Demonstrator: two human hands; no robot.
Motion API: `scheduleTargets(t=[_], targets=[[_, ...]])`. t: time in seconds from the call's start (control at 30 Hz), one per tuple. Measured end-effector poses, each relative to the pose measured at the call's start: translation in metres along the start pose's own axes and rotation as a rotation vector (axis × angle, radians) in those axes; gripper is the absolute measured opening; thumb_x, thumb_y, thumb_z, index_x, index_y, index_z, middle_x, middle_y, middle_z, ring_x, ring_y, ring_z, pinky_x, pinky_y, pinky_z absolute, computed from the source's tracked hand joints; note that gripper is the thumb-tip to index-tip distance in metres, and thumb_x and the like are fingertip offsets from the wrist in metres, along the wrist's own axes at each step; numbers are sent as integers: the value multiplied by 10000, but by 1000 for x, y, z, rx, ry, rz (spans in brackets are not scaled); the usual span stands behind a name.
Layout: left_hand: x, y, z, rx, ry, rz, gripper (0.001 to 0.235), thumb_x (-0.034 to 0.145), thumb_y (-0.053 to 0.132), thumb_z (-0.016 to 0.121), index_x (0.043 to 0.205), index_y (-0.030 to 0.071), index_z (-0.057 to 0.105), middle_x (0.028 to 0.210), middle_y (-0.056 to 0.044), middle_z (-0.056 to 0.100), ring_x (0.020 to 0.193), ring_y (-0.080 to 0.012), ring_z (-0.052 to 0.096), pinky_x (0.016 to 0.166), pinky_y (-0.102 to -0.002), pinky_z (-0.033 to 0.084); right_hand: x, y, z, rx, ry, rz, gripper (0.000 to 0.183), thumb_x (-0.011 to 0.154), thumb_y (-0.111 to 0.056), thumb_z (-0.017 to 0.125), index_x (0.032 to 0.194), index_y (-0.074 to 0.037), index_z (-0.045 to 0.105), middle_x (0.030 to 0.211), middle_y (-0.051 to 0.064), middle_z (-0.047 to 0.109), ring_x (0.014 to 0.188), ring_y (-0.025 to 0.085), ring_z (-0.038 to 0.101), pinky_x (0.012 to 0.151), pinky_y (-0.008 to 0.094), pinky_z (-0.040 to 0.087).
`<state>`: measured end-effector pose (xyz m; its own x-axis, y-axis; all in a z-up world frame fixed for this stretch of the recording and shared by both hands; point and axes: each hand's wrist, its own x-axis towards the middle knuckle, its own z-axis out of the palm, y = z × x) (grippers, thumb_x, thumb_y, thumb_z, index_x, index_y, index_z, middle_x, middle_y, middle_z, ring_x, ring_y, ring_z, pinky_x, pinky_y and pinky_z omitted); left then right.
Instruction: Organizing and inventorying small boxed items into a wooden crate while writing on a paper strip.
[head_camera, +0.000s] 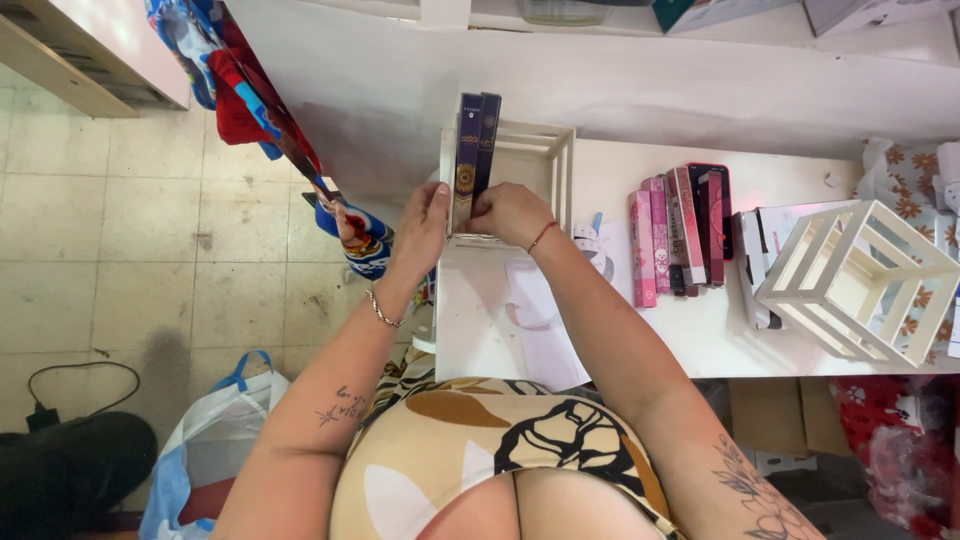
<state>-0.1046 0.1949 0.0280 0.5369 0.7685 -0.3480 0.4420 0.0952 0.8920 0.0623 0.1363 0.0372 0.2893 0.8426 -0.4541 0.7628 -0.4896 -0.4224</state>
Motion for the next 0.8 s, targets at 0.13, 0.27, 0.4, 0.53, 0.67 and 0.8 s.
scheduleTargets(t=[0.13, 0.27, 0.4, 0.53, 0.67, 0.8], targets=[[-10, 14, -5, -27, -8, -35, 749, 1020, 694, 310, 1479, 124, 470, 1428, -196, 562, 1308, -369, 575, 1093, -513, 440, 2, -2, -1, -30, -12, 10, 453, 719, -575, 763, 1031, -250, 810, 1049, 57, 787, 1115, 346, 699, 960, 434, 566], [-19, 26, -3, -94, -34, 21, 781, 1031, 673, 304, 1501, 62, 430, 1468, -262, 498, 1367, -429, 495, 1139, -543, 381, -3, -2, -2, -24, 26, 34, 447, 753, -563, 753, 1039, -225, 810, 1042, 83, 782, 1105, 353, 701, 936, 444, 570], [-28, 33, -7, -100, -49, 26, 784, 1038, 658, 302, 1508, 40, 410, 1506, -286, 443, 1410, -449, 434, 1178, -561, 329, -4, -3, -2, -22, 48, -1, 456, 806, -563, 714, 1058, -195, 807, 1049, 112, 778, 1104, 380, 693, 935, 462, 566], [-22, 43, -10, -66, -25, 104, 732, 1053, 601, 308, 1487, 28, 442, 1494, -323, 433, 1400, -477, 436, 1171, -568, 336, -4, 4, 1, 59, 15, -14, 428, 826, -517, 701, 1079, -188, 803, 1081, 98, 778, 1141, 373, 681, 964, 460, 553], [-2, 39, -6, 16, -4, 198, 606, 1060, 403, 528, 1527, 38, 403, 1509, -306, 394, 1394, -448, 454, 1146, -558, 383, -26, -9, -17, 26, 48, 34, 520, 763, -616, 725, 1056, -192, 793, 1048, 107, 773, 1107, 362, 694, 931, 455, 564], [13, 34, -3, 175, -31, 159, 612, 1029, 234, 587, 1568, 85, 339, 1474, -247, 502, 1291, -385, 585, 1067, -505, 507, -16, 12, -20, 166, 92, 71, 890, 688, -690, 827, 1283, -51, 657, 1105, 153, 751, 1093, 335, 711, 900, 424, 588]])
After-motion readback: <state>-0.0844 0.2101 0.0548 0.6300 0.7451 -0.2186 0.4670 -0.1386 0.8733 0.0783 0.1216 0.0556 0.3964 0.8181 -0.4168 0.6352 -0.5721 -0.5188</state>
